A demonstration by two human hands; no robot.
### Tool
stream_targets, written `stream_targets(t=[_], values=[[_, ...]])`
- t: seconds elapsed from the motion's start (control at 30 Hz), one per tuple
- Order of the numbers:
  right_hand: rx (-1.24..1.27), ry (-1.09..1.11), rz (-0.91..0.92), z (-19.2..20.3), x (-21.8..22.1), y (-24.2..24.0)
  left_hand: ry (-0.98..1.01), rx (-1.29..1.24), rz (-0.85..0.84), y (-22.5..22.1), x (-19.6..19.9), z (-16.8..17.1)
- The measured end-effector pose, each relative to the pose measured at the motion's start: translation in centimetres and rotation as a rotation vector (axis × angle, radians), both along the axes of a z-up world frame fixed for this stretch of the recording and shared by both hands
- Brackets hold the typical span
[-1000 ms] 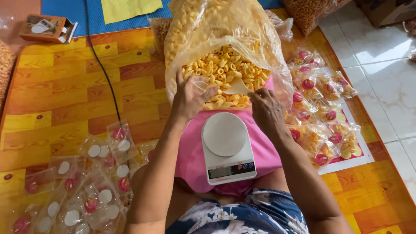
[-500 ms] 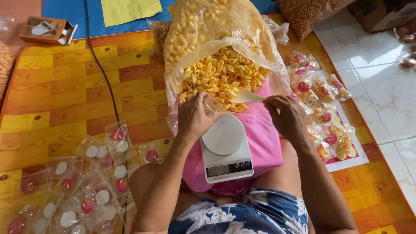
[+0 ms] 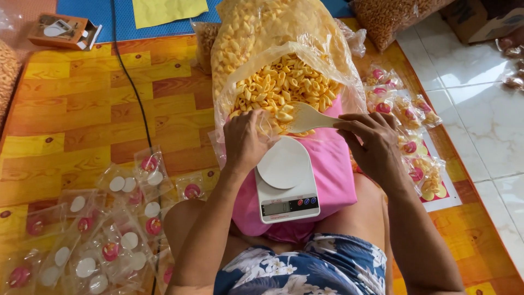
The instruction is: Portioning snacks from a large bulk bag into smaller individual bags using a spoon and a digital scale.
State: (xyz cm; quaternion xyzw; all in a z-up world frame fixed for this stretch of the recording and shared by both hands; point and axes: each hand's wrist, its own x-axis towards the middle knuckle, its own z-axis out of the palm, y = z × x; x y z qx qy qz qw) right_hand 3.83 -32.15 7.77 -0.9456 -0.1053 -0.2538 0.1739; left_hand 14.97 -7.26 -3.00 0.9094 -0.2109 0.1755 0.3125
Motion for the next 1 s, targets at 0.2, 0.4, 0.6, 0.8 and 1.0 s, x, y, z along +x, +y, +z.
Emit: stream_targets(t=[0.2,0.4,0.6,0.8,1.0], values=[[-0.385,-0.148,0.057,3.8,-0.5,2.6,-0.009,0.022,0.009,-0.4,-0.8,0.7],[-0.631,-0.256,0.037,5.6,-0.3,5.8,-0.030,0.010,0.021,-1.0,-1.5,2.0],[-0.727,-0.147,-0.112,5.0,0.4,3.6,-0.034,-0.048,0.016,-0.8,-1.5,0.6],[-0.719,0.052,-0.284,-4.4,4.0,-4.6,-0.068,-0.050,0.044,-0.1,-0.7,-0.1],[-0.577,0.055,-0.337,-6.8,4.1,-4.4,-0.055,-0.081,0.049,-0.4,-0.7,1.8]])
